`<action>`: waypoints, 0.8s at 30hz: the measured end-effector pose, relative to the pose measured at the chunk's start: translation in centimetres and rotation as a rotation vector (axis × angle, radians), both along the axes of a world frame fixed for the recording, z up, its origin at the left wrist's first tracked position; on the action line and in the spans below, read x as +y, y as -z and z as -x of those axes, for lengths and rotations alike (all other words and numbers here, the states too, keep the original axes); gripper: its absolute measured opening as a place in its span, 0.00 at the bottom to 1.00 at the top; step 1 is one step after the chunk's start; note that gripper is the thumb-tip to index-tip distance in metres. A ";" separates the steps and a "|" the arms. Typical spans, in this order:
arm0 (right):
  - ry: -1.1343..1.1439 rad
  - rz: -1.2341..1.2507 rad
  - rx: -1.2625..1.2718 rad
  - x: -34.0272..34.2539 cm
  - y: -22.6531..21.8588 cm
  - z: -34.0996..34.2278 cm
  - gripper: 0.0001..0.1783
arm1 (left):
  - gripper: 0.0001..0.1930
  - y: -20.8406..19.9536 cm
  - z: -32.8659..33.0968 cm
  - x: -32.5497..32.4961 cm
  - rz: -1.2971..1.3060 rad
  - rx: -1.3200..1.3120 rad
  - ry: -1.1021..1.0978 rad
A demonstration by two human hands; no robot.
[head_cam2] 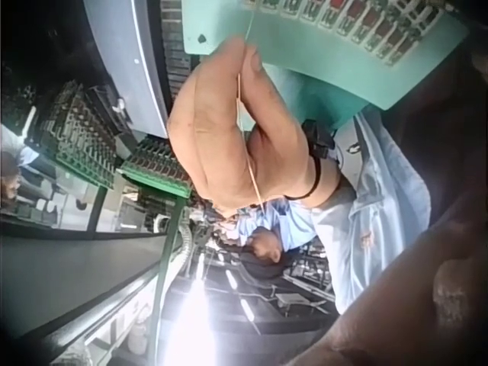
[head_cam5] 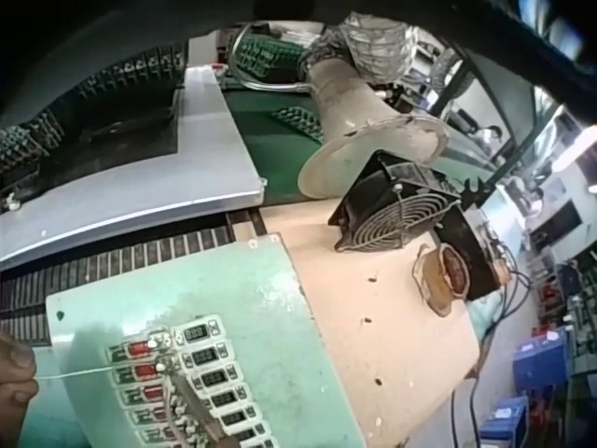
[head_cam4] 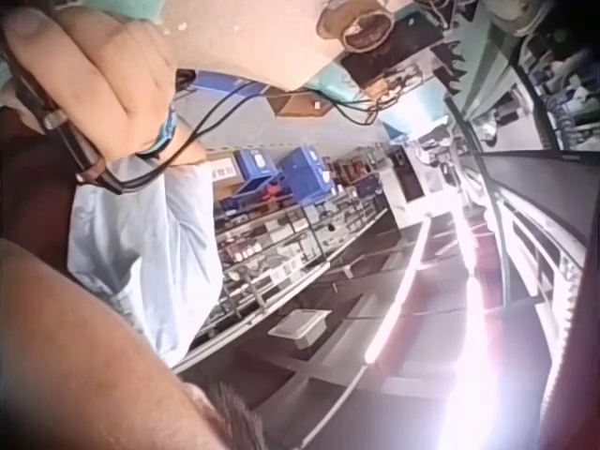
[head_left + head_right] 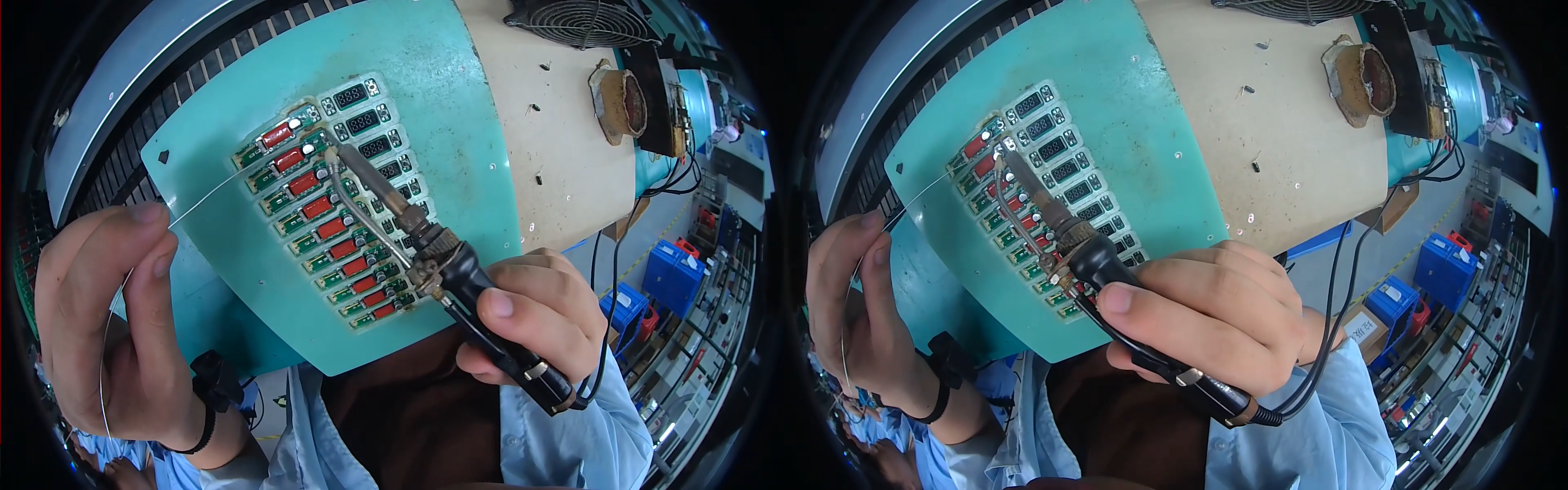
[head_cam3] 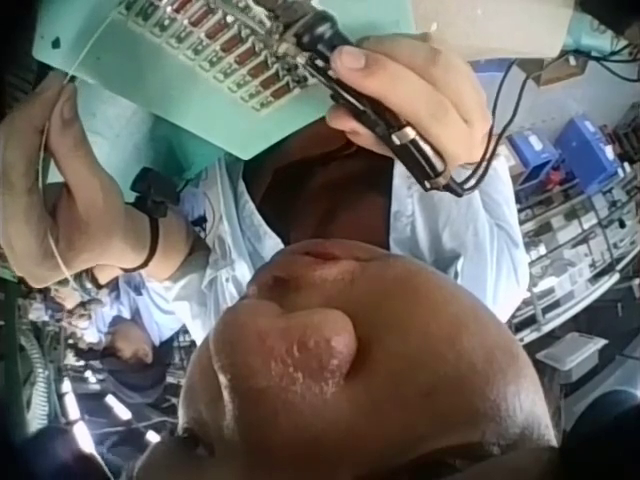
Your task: Solder electronic components onto printed circuit boards using a soldering iron.
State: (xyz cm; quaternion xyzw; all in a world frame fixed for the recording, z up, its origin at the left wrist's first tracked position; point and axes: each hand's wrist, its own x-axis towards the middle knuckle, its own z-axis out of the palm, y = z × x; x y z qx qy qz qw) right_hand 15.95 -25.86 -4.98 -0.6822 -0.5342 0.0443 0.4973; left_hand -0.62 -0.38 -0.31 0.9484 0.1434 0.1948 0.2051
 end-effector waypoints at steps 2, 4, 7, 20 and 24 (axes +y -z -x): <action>0.013 -0.019 -0.002 -0.2 -0.1 0.0 0.21 | 0.09 0.0 0.2 -0.3 0.021 -0.013 -0.015; -0.006 0.011 -0.003 -0.5 -0.2 0.0 0.20 | 0.09 0.0 0.3 -0.4 0.034 -0.009 -0.011; -0.018 0.031 -0.011 -0.7 -0.3 0.0 0.20 | 0.09 -0.1 0.2 -0.6 0.019 -0.004 -0.009; -0.031 0.100 -0.047 0.2 -0.2 0.2 0.22 | 0.08 0.3 -0.8 -0.3 -0.041 -0.002 0.007; -0.030 0.105 -0.032 0.3 -0.1 0.3 0.22 | 0.08 0.6 -0.9 0.0 -0.031 -0.008 0.020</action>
